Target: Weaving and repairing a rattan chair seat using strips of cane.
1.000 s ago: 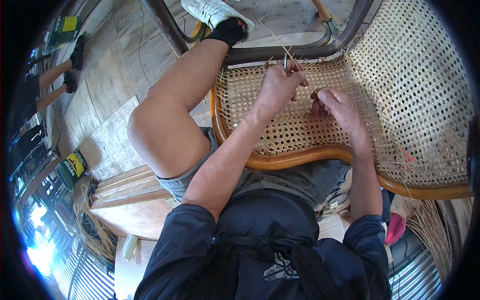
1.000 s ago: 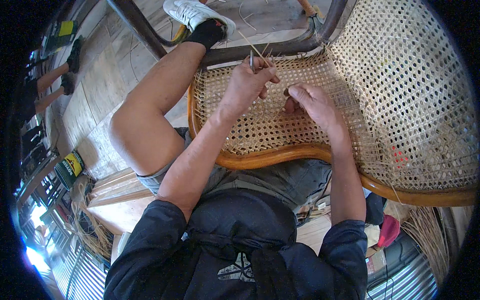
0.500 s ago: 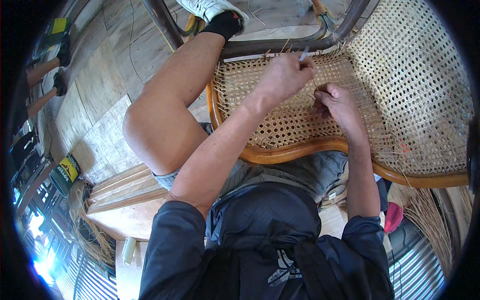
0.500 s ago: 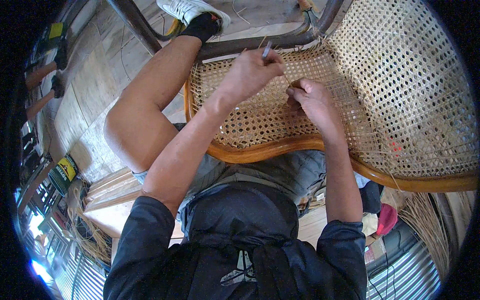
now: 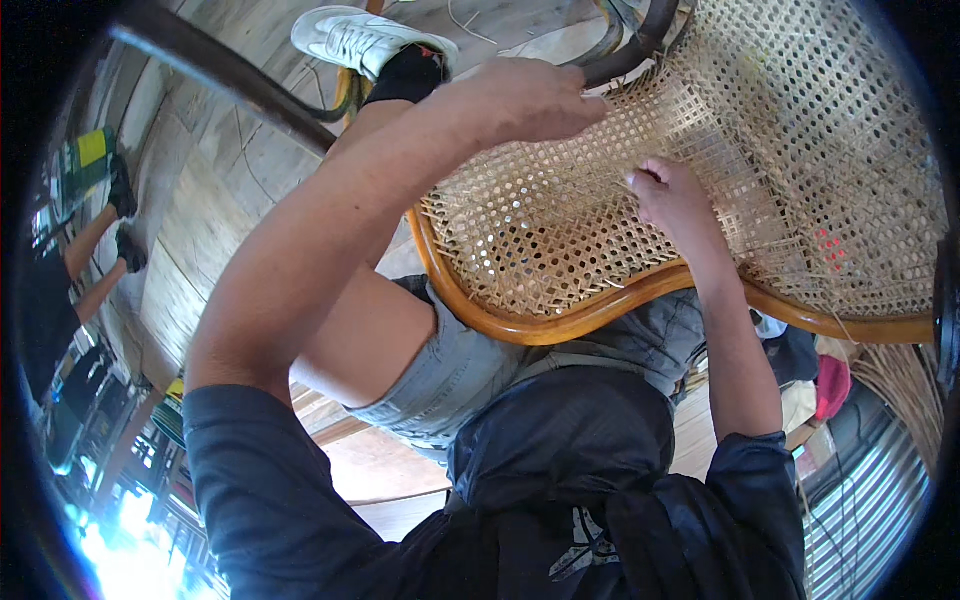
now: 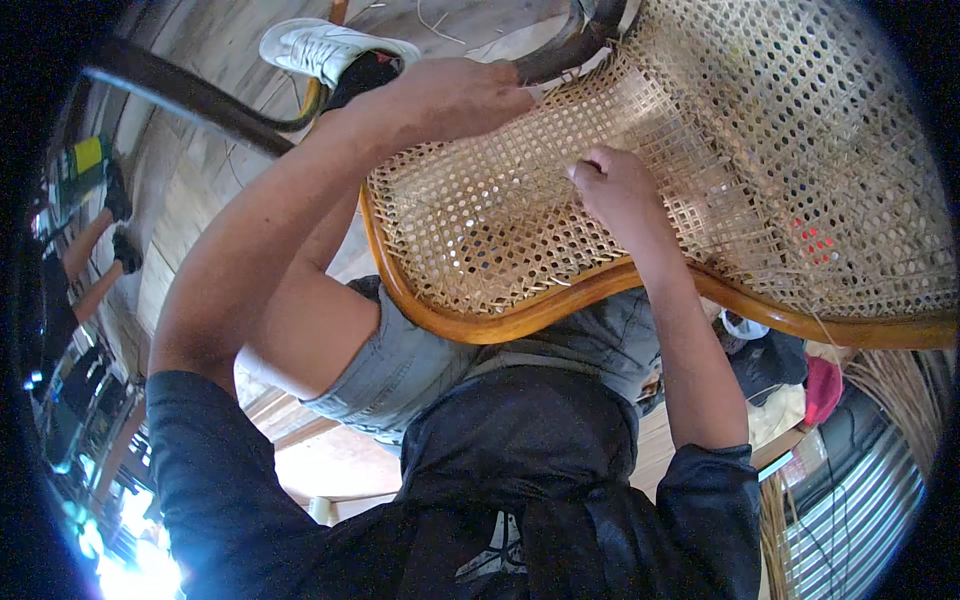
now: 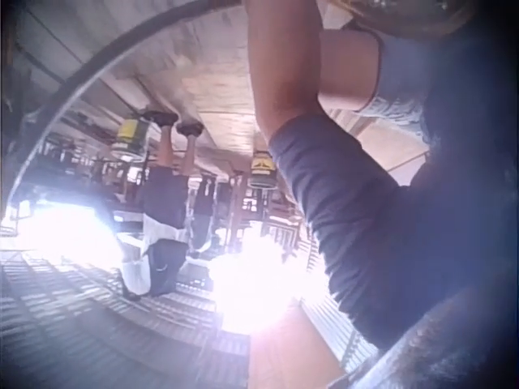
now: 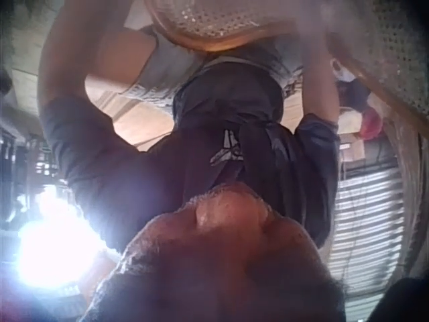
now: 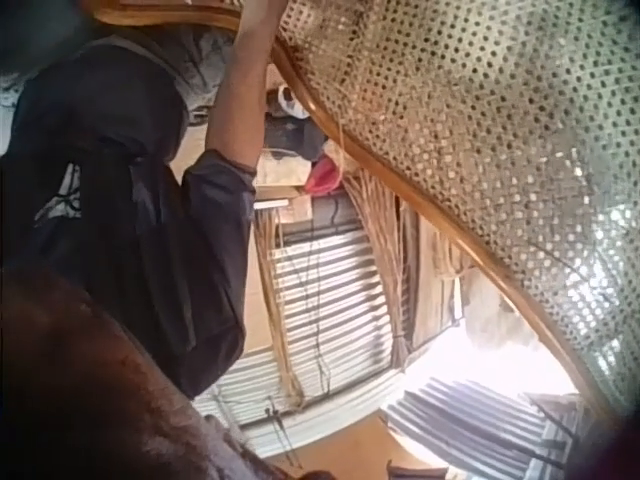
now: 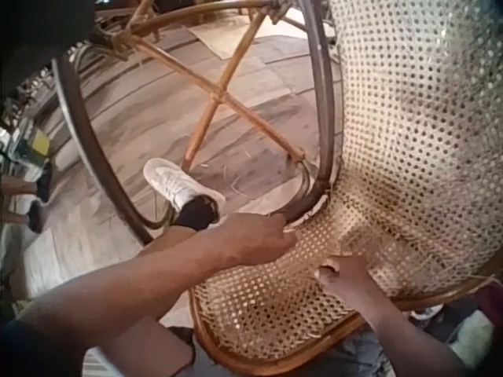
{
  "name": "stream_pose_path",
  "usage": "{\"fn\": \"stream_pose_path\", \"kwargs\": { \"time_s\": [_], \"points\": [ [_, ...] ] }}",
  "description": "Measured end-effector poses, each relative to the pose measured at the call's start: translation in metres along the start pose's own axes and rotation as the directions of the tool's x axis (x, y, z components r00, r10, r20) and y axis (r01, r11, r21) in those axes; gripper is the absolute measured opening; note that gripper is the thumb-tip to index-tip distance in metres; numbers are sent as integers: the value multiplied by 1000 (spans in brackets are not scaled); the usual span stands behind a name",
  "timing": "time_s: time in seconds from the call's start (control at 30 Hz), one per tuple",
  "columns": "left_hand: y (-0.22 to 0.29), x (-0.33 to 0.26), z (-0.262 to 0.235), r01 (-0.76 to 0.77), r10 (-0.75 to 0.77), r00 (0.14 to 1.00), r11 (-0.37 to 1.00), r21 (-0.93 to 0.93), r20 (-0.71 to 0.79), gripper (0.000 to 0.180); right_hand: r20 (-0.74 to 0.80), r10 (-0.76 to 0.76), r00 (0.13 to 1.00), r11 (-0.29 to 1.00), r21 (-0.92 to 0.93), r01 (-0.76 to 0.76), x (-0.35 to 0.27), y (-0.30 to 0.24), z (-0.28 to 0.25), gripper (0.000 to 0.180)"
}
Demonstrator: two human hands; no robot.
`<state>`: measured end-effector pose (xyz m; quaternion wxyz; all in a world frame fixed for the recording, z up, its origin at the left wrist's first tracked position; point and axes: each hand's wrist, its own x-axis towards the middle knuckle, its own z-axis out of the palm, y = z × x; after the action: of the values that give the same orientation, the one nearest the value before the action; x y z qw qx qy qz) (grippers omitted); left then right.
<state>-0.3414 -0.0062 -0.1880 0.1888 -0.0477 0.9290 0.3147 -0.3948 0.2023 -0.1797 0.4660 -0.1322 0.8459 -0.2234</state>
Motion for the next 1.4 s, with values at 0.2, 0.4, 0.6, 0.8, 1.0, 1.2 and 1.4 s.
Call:
{"fn": "stream_pose_path", "kwargs": {
  "time_s": [0.2,0.4,0.6,0.8,1.0,1.2,1.4],
  "points": [
    [-27,26,16,-246,182,919,958,147,351,24,-94,83,992,939,-325,-109,-7,-7,17,31],
    [-15,37,38,-361,311,878,929,77,364,17,-126,104,987,941,-308,-138,-16,-8,14,27],
    [-1,36,39,-412,371,865,910,55,336,16,-120,237,964,948,-190,-256,-20,-14,12,24],
    [14,31,43,-545,482,821,821,169,305,13,-126,242,962,912,-309,-270,-13,-13,18,24],
    [-13,44,51,-546,511,788,838,5,342,15,-213,179,961,862,-437,-258,-16,-8,39,24],
    [6,41,47,-490,432,845,862,131,317,16,-258,108,960,773,-586,-245,-6,-13,43,16],
    [-45,29,-3,-284,208,928,932,225,309,29,-55,-218,974,727,-675,125,-26,-44,3,20]
  ]
}}
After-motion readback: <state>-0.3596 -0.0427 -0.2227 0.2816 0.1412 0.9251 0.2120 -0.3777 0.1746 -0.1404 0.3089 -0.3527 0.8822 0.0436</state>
